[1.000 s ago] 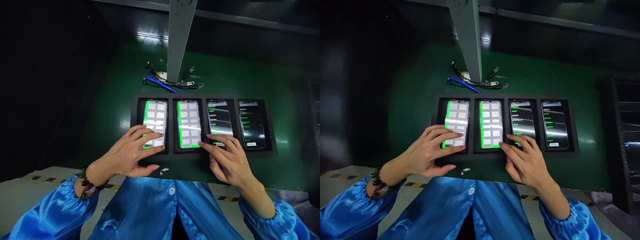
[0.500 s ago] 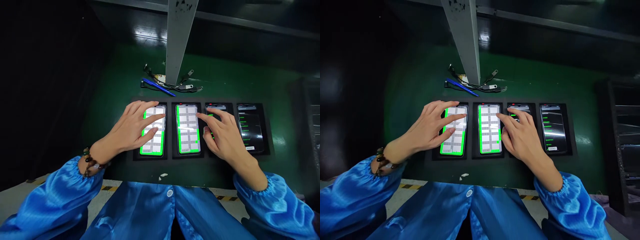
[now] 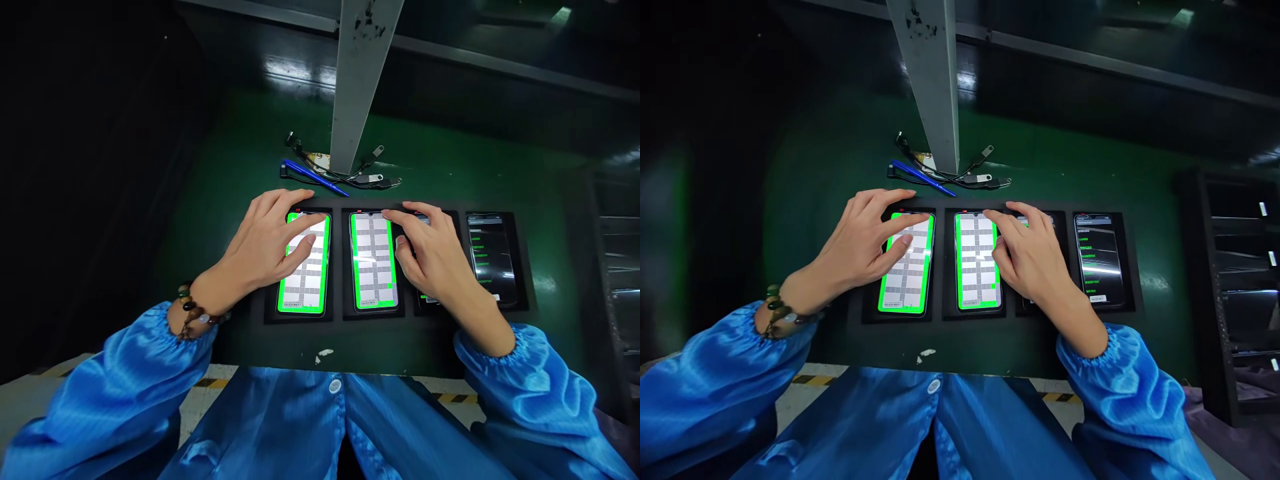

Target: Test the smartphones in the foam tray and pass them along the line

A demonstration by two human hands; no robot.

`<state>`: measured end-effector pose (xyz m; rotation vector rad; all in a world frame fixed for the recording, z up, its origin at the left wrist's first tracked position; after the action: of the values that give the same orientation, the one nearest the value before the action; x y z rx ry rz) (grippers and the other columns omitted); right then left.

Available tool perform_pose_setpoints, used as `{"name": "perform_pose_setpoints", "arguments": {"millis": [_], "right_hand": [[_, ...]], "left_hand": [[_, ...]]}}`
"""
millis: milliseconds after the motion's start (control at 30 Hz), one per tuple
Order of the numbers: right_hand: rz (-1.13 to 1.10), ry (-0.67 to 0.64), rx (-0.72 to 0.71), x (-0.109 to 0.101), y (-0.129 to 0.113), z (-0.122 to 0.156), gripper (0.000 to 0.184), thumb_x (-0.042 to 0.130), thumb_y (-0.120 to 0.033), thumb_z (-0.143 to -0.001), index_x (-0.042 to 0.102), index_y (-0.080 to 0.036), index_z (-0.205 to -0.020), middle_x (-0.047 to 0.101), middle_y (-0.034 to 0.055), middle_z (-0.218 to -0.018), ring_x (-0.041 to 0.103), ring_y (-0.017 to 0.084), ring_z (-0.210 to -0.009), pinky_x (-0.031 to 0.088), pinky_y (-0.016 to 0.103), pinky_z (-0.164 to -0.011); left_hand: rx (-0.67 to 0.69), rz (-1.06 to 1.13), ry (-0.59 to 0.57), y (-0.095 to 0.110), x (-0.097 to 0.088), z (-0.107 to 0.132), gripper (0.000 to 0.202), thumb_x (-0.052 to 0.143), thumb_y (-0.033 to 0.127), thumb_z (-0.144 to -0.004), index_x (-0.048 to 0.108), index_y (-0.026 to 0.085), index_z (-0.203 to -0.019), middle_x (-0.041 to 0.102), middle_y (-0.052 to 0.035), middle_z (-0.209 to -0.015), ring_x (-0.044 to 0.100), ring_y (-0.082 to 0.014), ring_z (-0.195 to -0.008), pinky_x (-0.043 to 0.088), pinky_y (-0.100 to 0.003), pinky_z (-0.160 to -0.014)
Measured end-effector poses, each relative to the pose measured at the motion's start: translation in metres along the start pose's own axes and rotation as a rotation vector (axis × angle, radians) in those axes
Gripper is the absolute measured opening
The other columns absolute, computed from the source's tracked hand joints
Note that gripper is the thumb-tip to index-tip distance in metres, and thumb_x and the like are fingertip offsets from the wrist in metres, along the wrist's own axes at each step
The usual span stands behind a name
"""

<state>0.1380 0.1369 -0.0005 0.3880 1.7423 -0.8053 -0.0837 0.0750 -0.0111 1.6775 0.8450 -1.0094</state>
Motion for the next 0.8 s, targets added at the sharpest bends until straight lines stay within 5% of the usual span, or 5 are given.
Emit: {"name": "perform_pose_setpoints", "arguments": {"millis": [300,600,800], "right_hand": [[-0.089,-0.006,-0.125,0.017,-0.038,-0.019,0.053,0.047,-0.016,-0.105,0.059,-0.021,-0.156,0.080,0.0139,-0.130,0.053,0.041,-0.151,0.046,0.063,-0.117],[-0.011,0.072,-0.013,0.001,-0.007,-0.001,0.044,0.046,-0.018,-0.109,0.063,-0.018,-0.149,0.076,0.0155,-0.142,0.056,0.041,-0.148,0.048,0.063,-0.115],[-0.116,0.039,-0.084,0.008,-0.014,-0.005,0.047,0.046,-0.017,-0.107,0.063,-0.021,-0.151,0.077,0.0142,-0.139,0.055,0.039,-0.149,0.048,0.063,-0.117]], "left_hand": [[-0.144,-0.111,0.110,-0.023,-0.022,0.035,0.042,0.053,0.038,-0.108,0.076,0.031,-0.143,0.061,-0.0126,-0.159,0.053,-0.0424,-0.140,0.045,-0.067,-0.113],[-0.094,-0.093,0.079,-0.016,-0.016,0.022,0.042,0.054,0.041,-0.108,0.077,0.025,-0.140,0.060,-0.0154,-0.160,0.053,-0.0418,-0.142,0.043,-0.066,-0.118],[-0.015,-0.081,0.040,-0.005,-0.009,0.017,0.043,0.050,0.040,-0.110,0.076,0.025,-0.140,0.058,-0.0155,-0.162,0.051,-0.0394,-0.144,0.043,-0.062,-0.117]]}}
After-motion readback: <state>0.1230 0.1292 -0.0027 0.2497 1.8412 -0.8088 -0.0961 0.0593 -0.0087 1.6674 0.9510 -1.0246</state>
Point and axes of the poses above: each hand's wrist, its own z-axis away from the middle knuckle, its own x-axis out of the palm, y = z × x, the point moved 10 cm from there along -z, towards the middle knuckle
